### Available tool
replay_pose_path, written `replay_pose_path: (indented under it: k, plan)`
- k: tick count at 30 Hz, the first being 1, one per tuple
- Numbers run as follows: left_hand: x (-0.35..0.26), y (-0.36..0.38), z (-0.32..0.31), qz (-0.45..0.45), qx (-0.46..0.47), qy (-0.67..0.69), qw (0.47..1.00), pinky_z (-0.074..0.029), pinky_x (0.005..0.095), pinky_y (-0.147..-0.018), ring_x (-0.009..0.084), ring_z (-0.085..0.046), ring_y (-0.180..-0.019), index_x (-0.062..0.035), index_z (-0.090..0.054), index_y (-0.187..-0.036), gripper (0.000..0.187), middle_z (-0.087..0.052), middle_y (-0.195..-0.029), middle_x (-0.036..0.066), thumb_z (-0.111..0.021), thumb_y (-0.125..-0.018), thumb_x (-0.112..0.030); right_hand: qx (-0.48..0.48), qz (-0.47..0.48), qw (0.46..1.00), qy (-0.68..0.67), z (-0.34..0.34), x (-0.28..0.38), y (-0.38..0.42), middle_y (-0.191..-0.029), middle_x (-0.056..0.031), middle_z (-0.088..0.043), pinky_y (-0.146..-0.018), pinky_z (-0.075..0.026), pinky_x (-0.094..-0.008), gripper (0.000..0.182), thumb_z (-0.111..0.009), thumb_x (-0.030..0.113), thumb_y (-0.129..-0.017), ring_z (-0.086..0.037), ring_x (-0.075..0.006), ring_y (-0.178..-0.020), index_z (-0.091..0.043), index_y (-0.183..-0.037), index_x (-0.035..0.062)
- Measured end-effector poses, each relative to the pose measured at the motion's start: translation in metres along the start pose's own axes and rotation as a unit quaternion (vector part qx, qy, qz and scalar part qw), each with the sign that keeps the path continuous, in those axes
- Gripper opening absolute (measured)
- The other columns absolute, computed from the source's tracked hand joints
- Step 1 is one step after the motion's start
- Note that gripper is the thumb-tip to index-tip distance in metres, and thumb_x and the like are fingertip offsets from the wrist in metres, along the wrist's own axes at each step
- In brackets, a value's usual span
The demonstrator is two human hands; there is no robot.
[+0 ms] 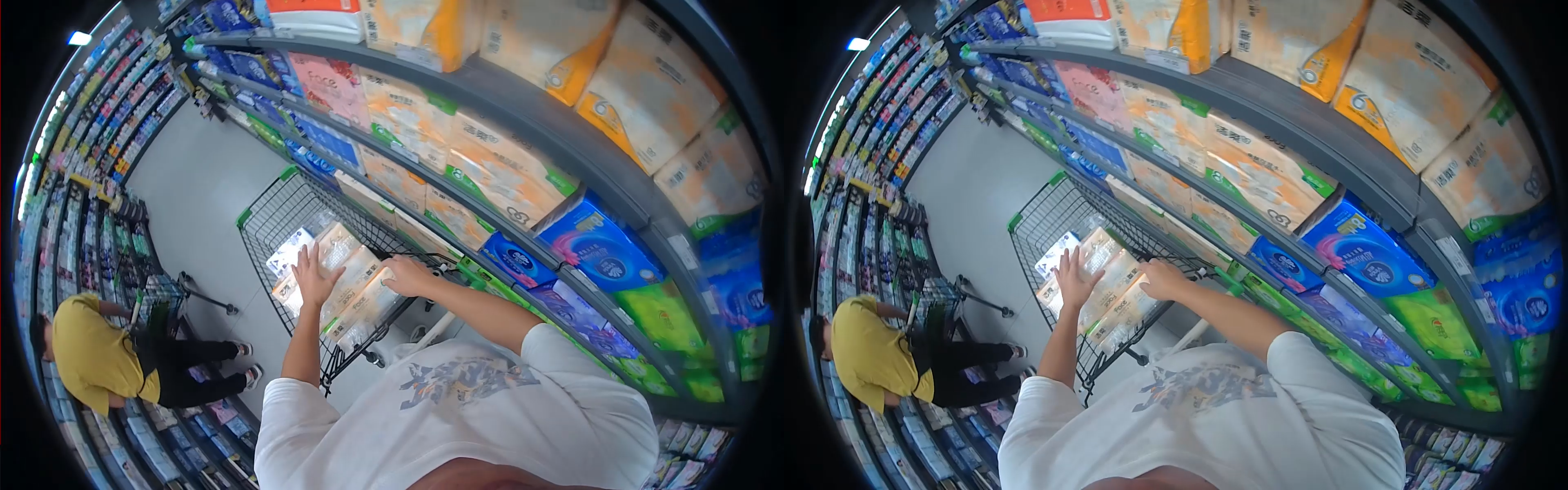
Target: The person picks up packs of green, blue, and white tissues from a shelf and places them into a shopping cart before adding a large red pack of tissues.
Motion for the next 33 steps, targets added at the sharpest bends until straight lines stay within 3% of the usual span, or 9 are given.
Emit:
replay_pose_path:
  k: [6,9,11,16,18,24,26,29,33]
  plan:
    - [0.102,0.082,0.028,0.236,-0.121,-0.068,0.962,-0.024,0.0592,-0.114,0.0443,-0.032,-0.142,-0.0079,-0.044,-0.147,0.071,-0.037,-0.15,0.028,-0.069,-0.089,-0.041,-0.021,-0.002,1.0,-0.006,-0.009,-0.032,0.005,-0.111,-0.0198,-0.065,-0.093,-0.049,-0.0465,0.039,-0.07,0.03,-0.084,-0.062,-0.0378,-0.106,-0.068,-0.114,0.0055]
    - [0.135,0.103,0.028,0.279,-0.18,0.059,0.941,-0.035,0.0491,-0.111,0.0462,-0.042,-0.135,-0.0035,-0.038,-0.15,0.075,-0.041,-0.147,0.03,-0.068,-0.091,-0.04,-0.038,-0.016,0.998,-0.056,-0.015,-0.056,0.006,-0.108,-0.0197,-0.067,-0.087,-0.052,-0.0421,0.037,-0.071,0.027,-0.085,-0.066,-0.0349,-0.097,-0.069,-0.113,0.0035]
    - [0.145,0.116,0.01,0.362,-0.134,0.282,0.878,-0.043,0.0413,-0.105,0.0435,-0.053,-0.126,0.0004,-0.031,-0.152,0.08,-0.044,-0.145,0.032,-0.066,-0.093,-0.039,-0.028,-0.018,0.997,-0.07,-0.02,-0.066,0.011,-0.106,-0.0194,-0.068,-0.085,-0.053,-0.0412,0.036,-0.072,0.025,-0.084,-0.068,-0.0335,-0.094,-0.069,-0.113,0.0031]
    - [0.131,0.123,-0.015,0.41,-0.148,0.392,0.81,-0.047,0.0375,-0.1,0.0337,-0.058,-0.123,0.0038,-0.026,-0.153,0.083,-0.047,-0.143,0.031,-0.067,-0.094,-0.036,-0.087,-0.024,0.991,-0.095,-0.003,-0.064,0.027,-0.1,-0.0169,-0.07,-0.08,-0.054,-0.0372,0.029,-0.072,0.018,-0.084,-0.069,-0.0275,-0.087,-0.07,-0.109,0.0012]
    - [0.13,0.122,-0.021,0.363,-0.172,0.352,0.846,-0.049,0.0353,-0.097,0.0296,-0.06,-0.12,0.005,-0.026,-0.153,0.083,-0.05,-0.14,0.031,-0.068,-0.093,-0.034,-0.113,-0.001,0.988,-0.101,0.0,-0.064,0.031,-0.097,-0.0154,-0.07,-0.078,-0.054,-0.0347,0.024,-0.071,0.013,-0.085,-0.069,-0.0254,-0.085,-0.071,-0.106,0.0011]
    - [0.108,0.137,-0.026,0.388,-0.144,0.416,0.809,-0.046,0.037,-0.099,0.0307,-0.06,-0.118,0.0093,-0.036,-0.146,0.074,-0.056,-0.133,0.028,-0.068,-0.092,-0.03,-0.17,0.001,0.972,-0.16,0.019,-0.068,0.037,-0.095,-0.0138,-0.069,-0.072,-0.055,-0.0326,0.018,-0.068,0.008,-0.087,-0.069,-0.0242,-0.083,-0.07,-0.103,0.0005]
    - [0.102,0.158,-0.014,0.363,-0.237,0.063,0.899,-0.048,0.0391,-0.093,0.0352,-0.063,-0.106,0.0079,-0.052,-0.132,0.056,-0.065,-0.115,0.025,-0.068,-0.089,-0.024,-0.185,-0.001,0.971,-0.153,0.023,-0.07,0.041,-0.095,-0.014,-0.069,-0.072,-0.055,-0.0325,0.017,-0.068,0.008,-0.087,-0.069,-0.025,-0.083,-0.07,-0.102,0.0004]
    - [0.037,0.163,0.031,0.245,-0.262,0.071,0.931,-0.049,0.0416,-0.086,0.0368,-0.062,-0.095,0.0041,-0.062,-0.106,0.03,-0.066,-0.097,0.019,-0.069,-0.086,-0.017,-0.217,-0.008,0.966,-0.137,0.03,-0.072,0.05,-0.094,-0.0148,-0.069,-0.072,-0.055,-0.033,0.015,-0.067,0.007,-0.088,-0.069,-0.0268,-0.083,-0.07,-0.101,0.0003]
    - [-0.041,0.165,0.013,0.099,-0.098,0.28,0.95,-0.048,0.0428,-0.079,0.0347,-0.062,-0.09,-0.0025,-0.065,-0.09,0.015,-0.066,-0.095,0.015,-0.072,-0.083,-0.013,-0.248,-0.026,0.962,-0.115,0.037,-0.081,0.062,-0.094,-0.0167,-0.069,-0.072,-0.055,-0.0347,0.014,-0.066,0.008,-0.088,-0.069,-0.0292,-0.084,-0.071,-0.099,0.0005]
Point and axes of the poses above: each hand's wrist, its own y-axis away from the middle knuckle, its own z-axis out of the back of the hand, x = y × z, the point moved 7 cm from there along -y, towards the middle knuckle
